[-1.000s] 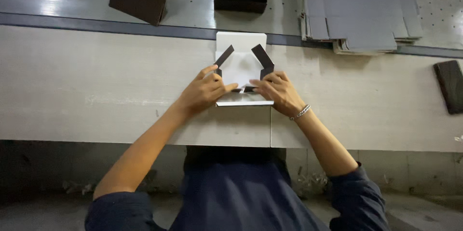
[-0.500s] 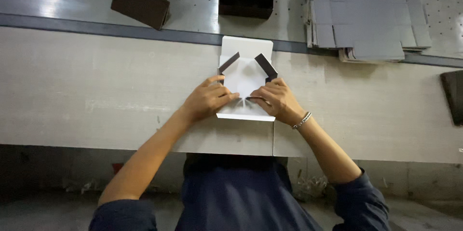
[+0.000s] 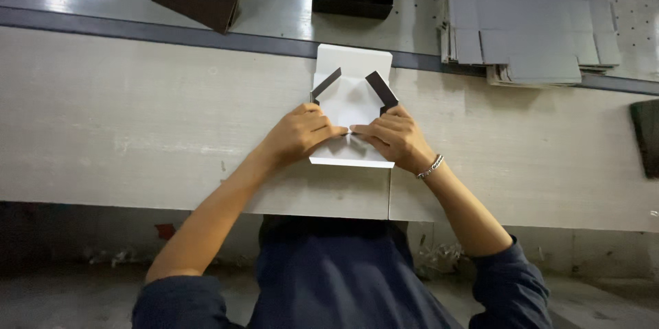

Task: The person assembles small rectangular boxes from flat cardboard pieces. They fold the sides of the cardboard, tuck in the flaps, and secure the structure by hand. The person repeats this process for multiple boxes, stacking the finished ones on the table.

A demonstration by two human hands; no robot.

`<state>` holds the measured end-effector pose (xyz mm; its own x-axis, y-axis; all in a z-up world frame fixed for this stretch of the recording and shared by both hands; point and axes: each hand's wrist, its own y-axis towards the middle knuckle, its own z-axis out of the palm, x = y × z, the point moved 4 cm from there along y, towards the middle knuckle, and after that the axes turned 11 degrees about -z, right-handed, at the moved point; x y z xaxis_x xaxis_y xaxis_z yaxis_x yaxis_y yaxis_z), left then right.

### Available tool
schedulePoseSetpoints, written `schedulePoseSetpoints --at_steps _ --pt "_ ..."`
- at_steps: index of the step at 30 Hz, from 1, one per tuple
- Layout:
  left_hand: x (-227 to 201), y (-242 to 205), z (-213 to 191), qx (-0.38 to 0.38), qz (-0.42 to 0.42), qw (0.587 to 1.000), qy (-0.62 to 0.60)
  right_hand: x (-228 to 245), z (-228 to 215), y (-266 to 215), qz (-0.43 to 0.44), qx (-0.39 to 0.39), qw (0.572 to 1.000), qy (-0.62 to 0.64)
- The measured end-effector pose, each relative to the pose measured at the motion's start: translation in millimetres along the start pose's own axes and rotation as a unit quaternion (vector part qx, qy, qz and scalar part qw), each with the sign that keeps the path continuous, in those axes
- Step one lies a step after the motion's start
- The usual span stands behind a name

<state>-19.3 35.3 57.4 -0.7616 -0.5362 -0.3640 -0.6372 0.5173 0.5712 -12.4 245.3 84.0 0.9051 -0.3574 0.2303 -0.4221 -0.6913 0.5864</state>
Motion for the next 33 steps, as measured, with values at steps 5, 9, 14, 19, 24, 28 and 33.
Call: schedulePoseSetpoints --at_steps 5,9,14,19,24,28,33 --pt "5.8 -4.7 8.4 -0.014 -0.002 1.0 -0.011 -4.9 4.8 -6.7 0.03 -0.038 0.999 0.018" --pt "7.3 -8.8 13.5 -0.026 -0.003 1.0 -0.002 -9.8 7.6 -16.1 0.024 -0.054 0.998 0.012" --pt "5.4 -10.1 14.4 -0.016 -0.011 1.0 -0.013 -14.7 14.6 -24.2 0.016 -0.058 0.998 0.021" --pt "2.6 -3.2 7.7 -0.015 -0.004 1.0 -0.004 -2.6 1.3 -5.1 0.004 -0.056 0.998 0.011" --pt "0.8 -3.7 6.6 -0.037 0.002 0.999 -0.019 7.0 -4.7 2.2 -0.052 -0.046 0.998 -0.013" --pt "-2.5 -2.3 0.4 -0.027 0.005 0.999 -0.025 0.6 0.9 -8.2 -0.055 -0.035 0.998 -0.001" --pt "0.6 -2.7 3.9 -0.01 0.012 0.999 -0.028 -8.8 8.5 -23.3 0.009 -0.048 0.999 0.018"
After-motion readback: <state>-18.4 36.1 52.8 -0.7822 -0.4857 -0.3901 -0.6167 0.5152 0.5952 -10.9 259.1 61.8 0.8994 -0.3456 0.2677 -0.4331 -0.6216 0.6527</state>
